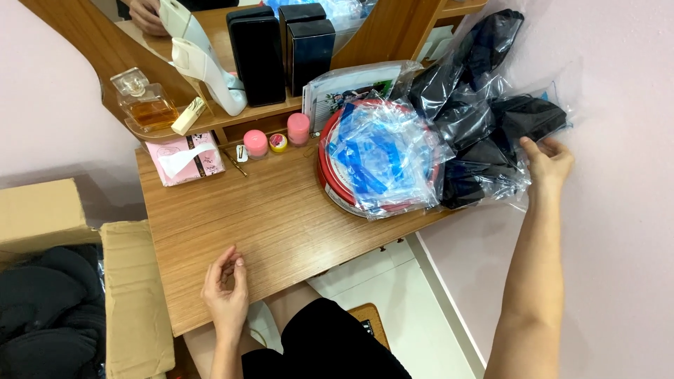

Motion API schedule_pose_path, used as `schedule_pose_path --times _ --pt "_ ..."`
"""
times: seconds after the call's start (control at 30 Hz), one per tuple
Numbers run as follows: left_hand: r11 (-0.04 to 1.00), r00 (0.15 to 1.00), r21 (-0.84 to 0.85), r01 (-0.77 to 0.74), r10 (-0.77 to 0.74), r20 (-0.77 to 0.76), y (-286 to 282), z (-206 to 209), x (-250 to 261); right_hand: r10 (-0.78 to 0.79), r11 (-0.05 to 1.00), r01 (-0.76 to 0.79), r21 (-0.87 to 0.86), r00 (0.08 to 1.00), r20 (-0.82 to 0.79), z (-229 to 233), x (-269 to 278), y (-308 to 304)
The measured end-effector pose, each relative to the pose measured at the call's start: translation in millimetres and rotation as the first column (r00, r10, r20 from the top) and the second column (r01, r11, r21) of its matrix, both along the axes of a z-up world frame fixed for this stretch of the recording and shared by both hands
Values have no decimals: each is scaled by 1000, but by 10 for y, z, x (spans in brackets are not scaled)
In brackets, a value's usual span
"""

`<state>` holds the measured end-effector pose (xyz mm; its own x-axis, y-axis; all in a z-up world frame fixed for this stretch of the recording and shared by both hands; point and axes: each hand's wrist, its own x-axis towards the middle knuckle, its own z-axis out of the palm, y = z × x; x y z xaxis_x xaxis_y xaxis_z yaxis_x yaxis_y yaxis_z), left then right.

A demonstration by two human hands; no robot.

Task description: The person is packaging black face masks by taking them from a box, folding them, and sliding them into individual clear plastic bags.

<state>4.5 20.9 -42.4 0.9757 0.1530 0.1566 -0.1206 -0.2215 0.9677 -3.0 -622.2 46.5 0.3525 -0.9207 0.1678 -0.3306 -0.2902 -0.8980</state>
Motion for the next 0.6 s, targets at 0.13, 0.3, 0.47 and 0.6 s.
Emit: schedule_pose_path --times 0.13,0.3,0.47,0.6 --pt "1000 1000 13 5 -5 20 -3 -10 6 -18 999 16 40 999 51 -296 190 -290" --pt "1000 999 6 -1 1 40 -4 -26 10 -71 997 71 -11 997 29 -380 409 -256" --pt "1000 999 28 -8 7 34 -2 -8 5 -149 982 130 -138 979 -138 -507 399 -360" --pt "1000 1000 8 -1 1 23 -11 34 -2 -128 980 106 -171 984 -126 -383 279 -161"
